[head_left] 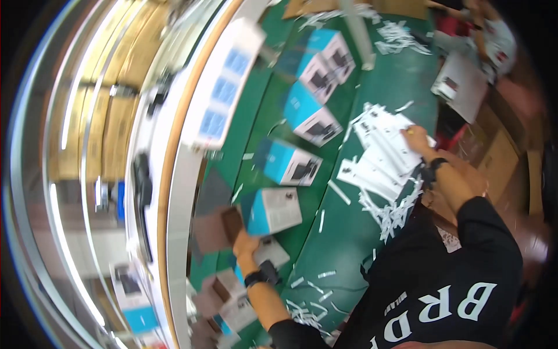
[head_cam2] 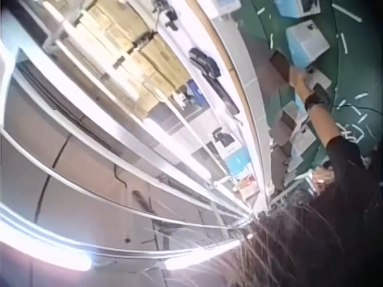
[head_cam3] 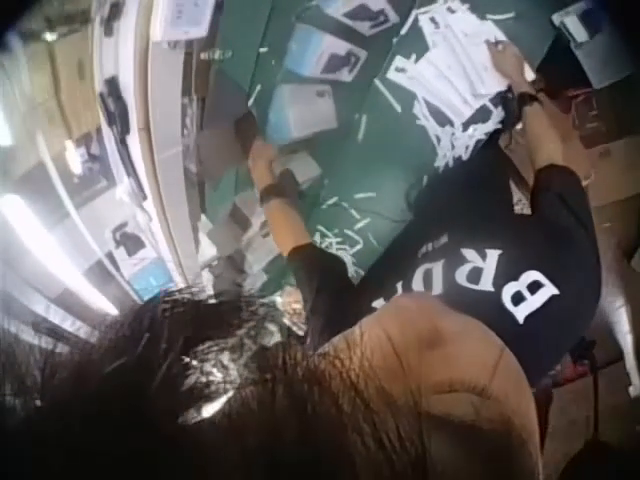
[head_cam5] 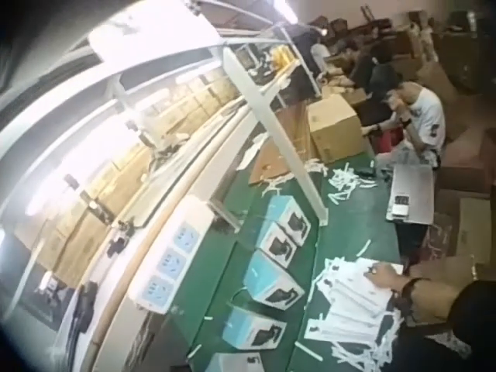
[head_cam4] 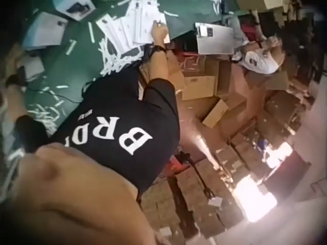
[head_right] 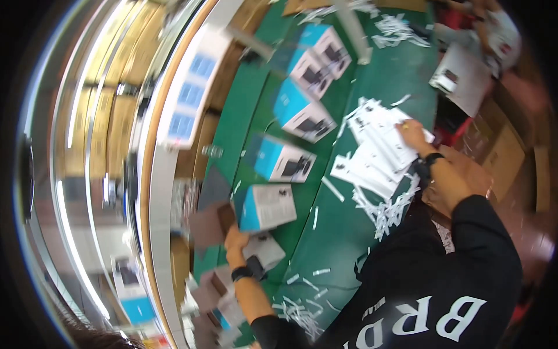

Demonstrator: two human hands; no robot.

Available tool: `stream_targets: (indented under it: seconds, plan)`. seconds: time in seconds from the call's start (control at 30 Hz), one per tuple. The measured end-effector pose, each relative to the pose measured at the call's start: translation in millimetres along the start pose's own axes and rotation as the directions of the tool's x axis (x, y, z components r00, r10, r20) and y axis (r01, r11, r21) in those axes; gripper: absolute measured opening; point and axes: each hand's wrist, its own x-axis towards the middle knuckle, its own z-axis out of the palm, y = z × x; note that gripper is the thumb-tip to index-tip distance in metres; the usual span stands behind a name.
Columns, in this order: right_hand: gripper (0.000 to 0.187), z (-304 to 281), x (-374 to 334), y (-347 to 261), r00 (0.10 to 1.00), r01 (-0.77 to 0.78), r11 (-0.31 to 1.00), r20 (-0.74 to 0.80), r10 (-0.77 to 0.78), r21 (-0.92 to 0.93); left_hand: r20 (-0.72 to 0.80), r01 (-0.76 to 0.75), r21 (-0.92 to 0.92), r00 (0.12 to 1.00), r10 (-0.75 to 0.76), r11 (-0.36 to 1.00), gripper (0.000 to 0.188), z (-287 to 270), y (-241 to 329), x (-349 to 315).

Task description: The person opens a box, removes a manual, and uses a utility knife to cut the plastic wrap from a smaller blue box before placing the manual back inside and closing the box.

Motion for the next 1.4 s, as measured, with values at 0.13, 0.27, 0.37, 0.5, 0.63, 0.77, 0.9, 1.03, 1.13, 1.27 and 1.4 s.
stream_targets:
  seconds: [0.13, 0.27, 0.37, 0.5, 0.63, 0.77, 0.9, 1.03, 1.13, 1.27, 1.4]
  plan:
    - [0.049, -5.1, -20.6, -66.7, 0.999, -0.033, 0.998, 0.002, 0.033, 0.052, -0.151, 0.200, 0.283, 0.975, -0.163, 0.938, 0.048, 42.8, -75.9, 13.3]
    - [0.047, -35.8, -30.7, -39.4, 1.000, -0.021, 0.987, -0.012, 0.024, 0.162, -0.148, 0.140, 0.369, 0.985, -0.091, 0.919, 0.041, 38.7, -18.0, 35.3]
    - [0.043, -33.6, -4.2, -37.7, 0.998, 0.031, 0.992, 0.045, -0.036, 0.119, -0.053, 0.196, 0.264, 0.981, -0.188, 0.944, 0.041, 47.4, -30.0, 24.0]
    - [0.043, -24.0, 20.6, -35.9, 0.976, 0.003, 0.997, 0.217, -0.020, 0.080, -0.174, 0.237, 0.171, 0.963, -0.207, 0.956, 0.036, 18.4, -37.1, -4.8]
    - [0.035, -37.0, 34.8, -45.8, 0.984, 0.149, 0.989, 0.095, -0.150, 0.017, -0.237, 0.254, 0.118, 0.946, -0.222, 0.960, 0.033, -27.7, 6.8, -64.8]
    - [0.036, -32.5, 36.7, -83.6, 0.958, 0.281, 0.921, -0.027, -0.284, 0.269, -0.377, 0.315, 0.137, 0.893, -0.245, 0.939, 0.028, -19.6, 12.7, -132.2]
    - [0.068, -19.0, -5.3, -158.0, 0.928, 0.209, 0.783, 0.133, -0.348, 0.586, -0.579, 0.248, 0.050, 0.796, -0.174, 0.968, 0.024, -20.3, 22.0, -182.0]
    - [0.096, -41.1, -82.4, -228.0, 0.752, -0.131, 0.760, 0.563, -0.342, 0.637, -0.722, 0.204, -0.043, 0.670, -0.171, 0.978, 0.022, -15.4, 14.9, -227.2]
    - [0.097, -35.4, -125.2, -250.4, 0.634, -0.225, 0.594, 0.579, -0.513, 0.772, -0.760, 0.110, -0.024, 0.644, -0.090, 0.994, 0.022, -16.8, 12.3, -265.6]
    - [0.080, -74.7, -167.9, -298.1, 0.224, -0.540, 0.485, 0.673, -0.705, 0.688, -0.767, 0.020, -0.004, 0.641, -0.016, 1.000, 0.020, 2.7, 21.1, -320.6]
    - [0.050, -65.2, -239.3, -321.5, 0.369, -0.355, 0.520, 0.628, -0.685, 0.777, -0.668, -0.266, -0.007, 0.719, 0.193, 0.964, 0.010, 76.3, 63.0, -319.0]
